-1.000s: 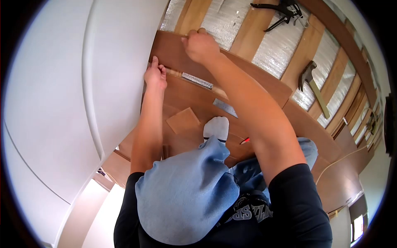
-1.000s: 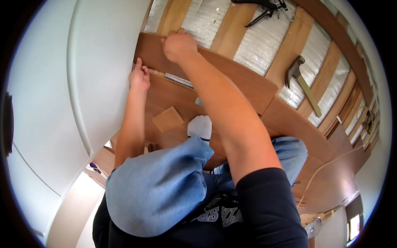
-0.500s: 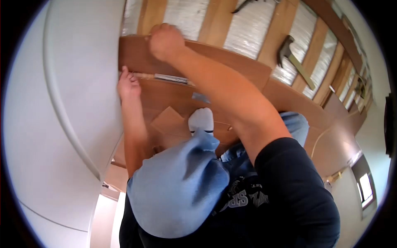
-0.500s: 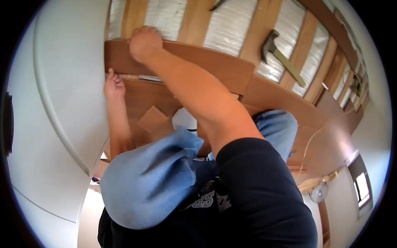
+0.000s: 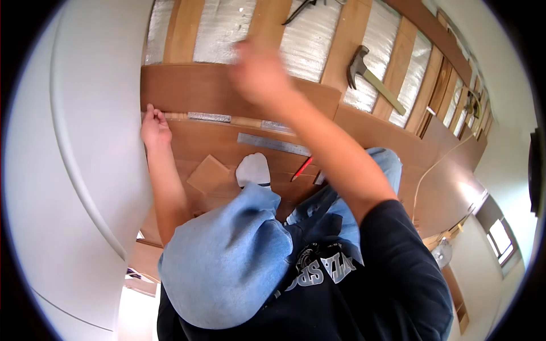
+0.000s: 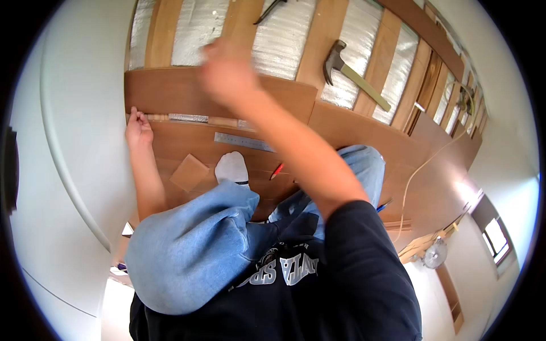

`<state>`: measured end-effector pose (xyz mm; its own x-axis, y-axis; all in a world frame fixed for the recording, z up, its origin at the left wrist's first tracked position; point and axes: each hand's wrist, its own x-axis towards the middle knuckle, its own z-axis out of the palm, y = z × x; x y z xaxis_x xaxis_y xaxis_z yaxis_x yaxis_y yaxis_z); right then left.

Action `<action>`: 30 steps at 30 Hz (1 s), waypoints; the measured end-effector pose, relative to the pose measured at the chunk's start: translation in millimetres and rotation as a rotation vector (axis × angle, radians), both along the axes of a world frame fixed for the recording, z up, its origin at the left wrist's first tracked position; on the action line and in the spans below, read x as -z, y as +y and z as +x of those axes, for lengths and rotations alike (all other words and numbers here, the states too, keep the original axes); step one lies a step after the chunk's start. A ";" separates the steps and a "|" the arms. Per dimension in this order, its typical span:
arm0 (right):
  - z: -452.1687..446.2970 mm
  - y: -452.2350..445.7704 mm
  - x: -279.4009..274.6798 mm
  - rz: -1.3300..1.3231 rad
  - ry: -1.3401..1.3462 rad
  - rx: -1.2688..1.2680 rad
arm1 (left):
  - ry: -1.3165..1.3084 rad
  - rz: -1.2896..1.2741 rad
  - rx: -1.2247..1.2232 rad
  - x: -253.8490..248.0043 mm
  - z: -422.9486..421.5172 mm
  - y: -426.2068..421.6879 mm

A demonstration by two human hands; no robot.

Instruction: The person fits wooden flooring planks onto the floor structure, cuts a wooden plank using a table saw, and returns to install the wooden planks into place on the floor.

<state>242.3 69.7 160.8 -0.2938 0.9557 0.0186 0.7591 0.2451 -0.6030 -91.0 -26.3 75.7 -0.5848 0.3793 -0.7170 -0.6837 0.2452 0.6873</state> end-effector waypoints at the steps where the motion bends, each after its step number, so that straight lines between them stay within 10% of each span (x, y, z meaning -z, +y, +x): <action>1: 48.8 -3.1 3.3 0.202 -0.220 -0.114 | 0.008 0.008 -0.025 0.7 1.5 0.1; 4: 200.9 -23.5 14.0 0.061 -0.218 0.339 | 0.057 0.015 0.000 2.7 6.2 2.9; 17: 333.9 -18.8 -9.4 -0.461 -0.759 -0.034 | 0.088 0.056 0.057 26.1 -2.3 5.3; 30: 330.3 -35.6 -39.3 -0.725 0.062 0.304 | 0.053 0.086 0.074 40.8 -20.9 6.4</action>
<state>572.6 34.1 200.1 -0.0368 0.7737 -0.6325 0.6897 -0.4384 -0.5764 -111.9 -19.9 34.9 -0.5888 0.4818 -0.6490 -0.6282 0.2325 0.7425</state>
